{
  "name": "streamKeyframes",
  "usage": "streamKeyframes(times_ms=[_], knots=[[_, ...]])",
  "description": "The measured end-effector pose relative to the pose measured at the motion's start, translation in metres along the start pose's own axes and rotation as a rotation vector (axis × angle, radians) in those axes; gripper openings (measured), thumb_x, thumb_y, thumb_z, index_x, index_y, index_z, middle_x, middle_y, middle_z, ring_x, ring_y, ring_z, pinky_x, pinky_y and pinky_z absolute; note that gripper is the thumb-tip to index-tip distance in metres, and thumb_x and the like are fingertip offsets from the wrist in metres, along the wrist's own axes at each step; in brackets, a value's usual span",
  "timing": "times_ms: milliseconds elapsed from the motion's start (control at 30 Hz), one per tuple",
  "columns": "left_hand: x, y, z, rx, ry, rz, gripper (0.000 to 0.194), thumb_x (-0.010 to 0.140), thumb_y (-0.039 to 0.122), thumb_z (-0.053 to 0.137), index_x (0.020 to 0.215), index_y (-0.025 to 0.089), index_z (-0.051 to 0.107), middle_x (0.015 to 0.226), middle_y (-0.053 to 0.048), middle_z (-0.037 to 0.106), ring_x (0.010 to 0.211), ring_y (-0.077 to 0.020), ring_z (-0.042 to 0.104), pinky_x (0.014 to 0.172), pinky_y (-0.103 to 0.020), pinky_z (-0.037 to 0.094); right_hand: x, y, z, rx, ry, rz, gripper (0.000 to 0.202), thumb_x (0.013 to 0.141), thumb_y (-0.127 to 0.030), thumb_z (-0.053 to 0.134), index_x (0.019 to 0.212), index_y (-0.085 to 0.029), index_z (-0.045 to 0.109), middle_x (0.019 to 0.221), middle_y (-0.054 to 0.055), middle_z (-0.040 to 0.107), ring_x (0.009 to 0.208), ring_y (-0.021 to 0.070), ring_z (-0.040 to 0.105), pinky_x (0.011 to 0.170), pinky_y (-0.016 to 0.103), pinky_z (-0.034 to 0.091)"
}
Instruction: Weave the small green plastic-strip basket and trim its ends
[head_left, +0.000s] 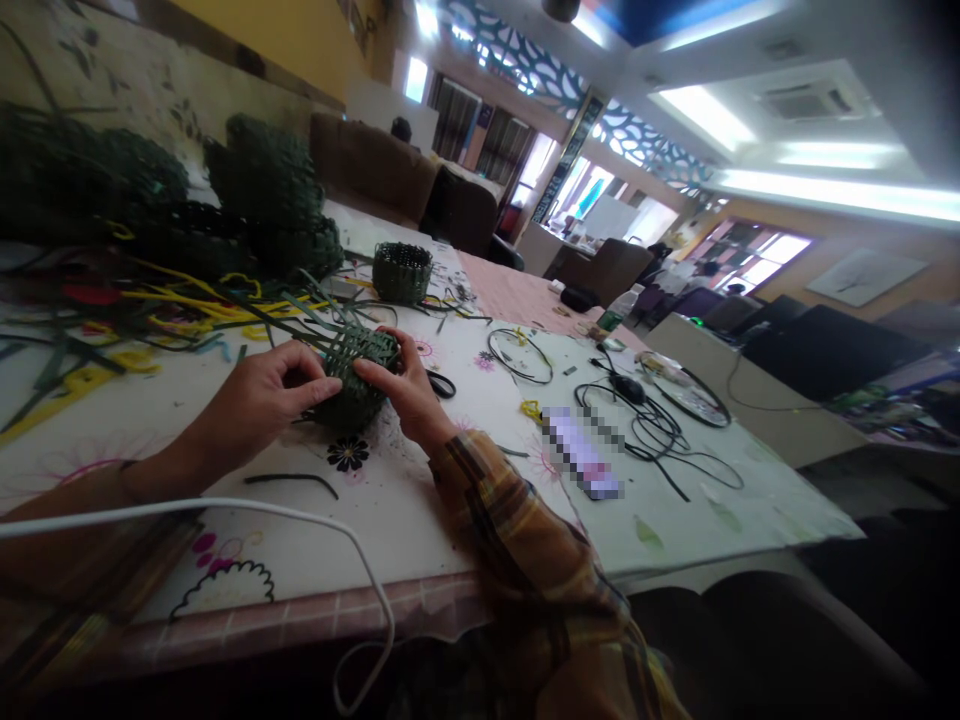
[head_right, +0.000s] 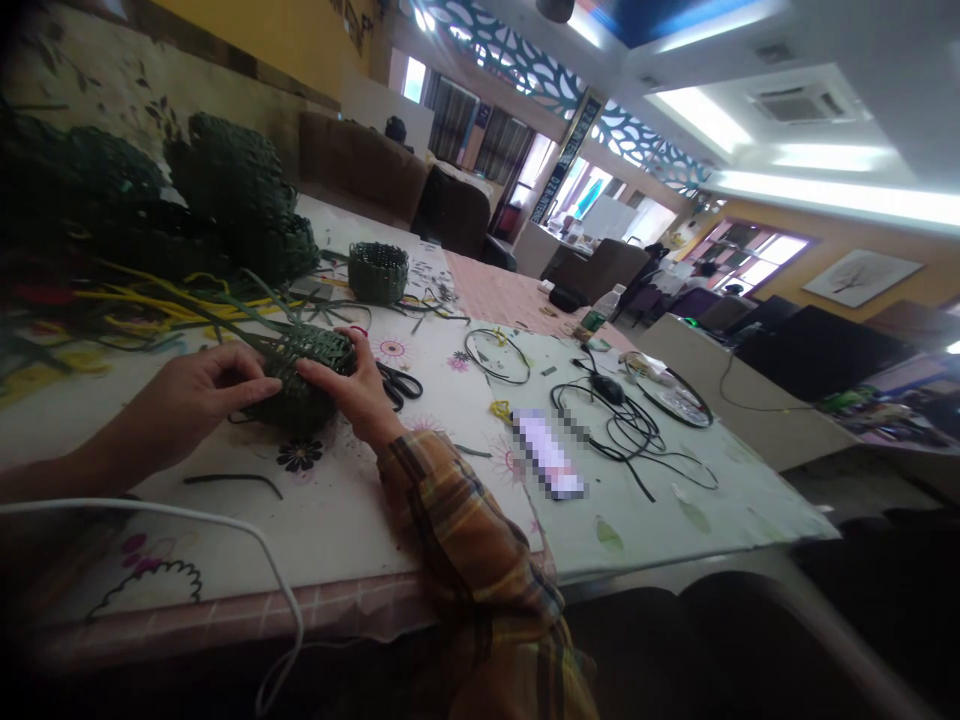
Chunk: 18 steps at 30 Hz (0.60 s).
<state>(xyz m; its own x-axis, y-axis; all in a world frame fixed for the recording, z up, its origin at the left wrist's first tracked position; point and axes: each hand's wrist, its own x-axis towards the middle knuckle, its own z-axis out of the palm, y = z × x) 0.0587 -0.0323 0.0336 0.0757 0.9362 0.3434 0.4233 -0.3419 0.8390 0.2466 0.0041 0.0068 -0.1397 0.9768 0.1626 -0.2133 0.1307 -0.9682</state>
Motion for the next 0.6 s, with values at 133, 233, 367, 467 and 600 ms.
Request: streamKeyframes(times_ms=[133,233,367,467,600], knots=[[0.0007,-0.0019,-0.0001,-0.005,-0.029,-0.001,0.034,0.072,0.054,0.069,0.066,0.022,0.058,0.065,0.004,0.054,0.063,-0.0152,0.044,0.061,-0.030,0.035,0.0006,0.0014,0.0001,0.010,-0.014,-0.005,0.075,0.062,-0.049,0.093,0.126,-0.031,0.057,0.111,-0.002,0.065,0.104,0.0183,0.064,0.102,0.034,0.054],[0.0009,-0.0046,-0.0014,-0.013,-0.046,-0.023,0.035,0.072,0.054,0.071,0.067,0.021,0.060,0.065,0.004,0.055,0.063,-0.0149,0.045,0.061,-0.030,0.034,-0.0001,0.0020,0.0007,-0.006,-0.012,-0.024,0.076,0.063,-0.050,0.092,0.127,-0.031,0.057,0.110,-0.001,0.065,0.104,0.0185,0.064,0.102,0.035,0.054],[0.0007,-0.0037,-0.0026,-0.023,-0.054,-0.065,0.038,0.067,0.056,0.074,0.066,0.022,0.061,0.062,0.004,0.054,0.060,-0.0145,0.043,0.058,-0.030,0.032,-0.0015,0.0034,0.0016,-0.028,-0.023,-0.064,0.074,0.065,-0.050,0.091,0.128,-0.031,0.057,0.112,-0.001,0.066,0.106,0.0191,0.065,0.103,0.035,0.054],[-0.0001,-0.0011,-0.0012,-0.023,-0.050,-0.054,0.037,0.067,0.056,0.075,0.065,0.022,0.059,0.060,0.004,0.053,0.059,-0.0145,0.042,0.056,-0.029,0.031,-0.0022,0.0039,0.0020,-0.024,-0.039,-0.089,0.074,0.067,-0.050,0.091,0.129,-0.031,0.055,0.113,-0.001,0.066,0.107,0.0192,0.065,0.105,0.035,0.054],[-0.0017,-0.0004,0.0011,0.000,0.009,0.005,0.033,0.067,0.051,0.076,0.071,0.023,0.058,0.066,0.004,0.055,0.062,-0.0148,0.046,0.059,-0.030,0.034,-0.0038,0.0034,0.0037,-0.052,-0.051,-0.107,0.074,0.068,-0.051,0.089,0.131,-0.029,0.055,0.116,0.000,0.065,0.109,0.0200,0.064,0.108,0.036,0.052]])
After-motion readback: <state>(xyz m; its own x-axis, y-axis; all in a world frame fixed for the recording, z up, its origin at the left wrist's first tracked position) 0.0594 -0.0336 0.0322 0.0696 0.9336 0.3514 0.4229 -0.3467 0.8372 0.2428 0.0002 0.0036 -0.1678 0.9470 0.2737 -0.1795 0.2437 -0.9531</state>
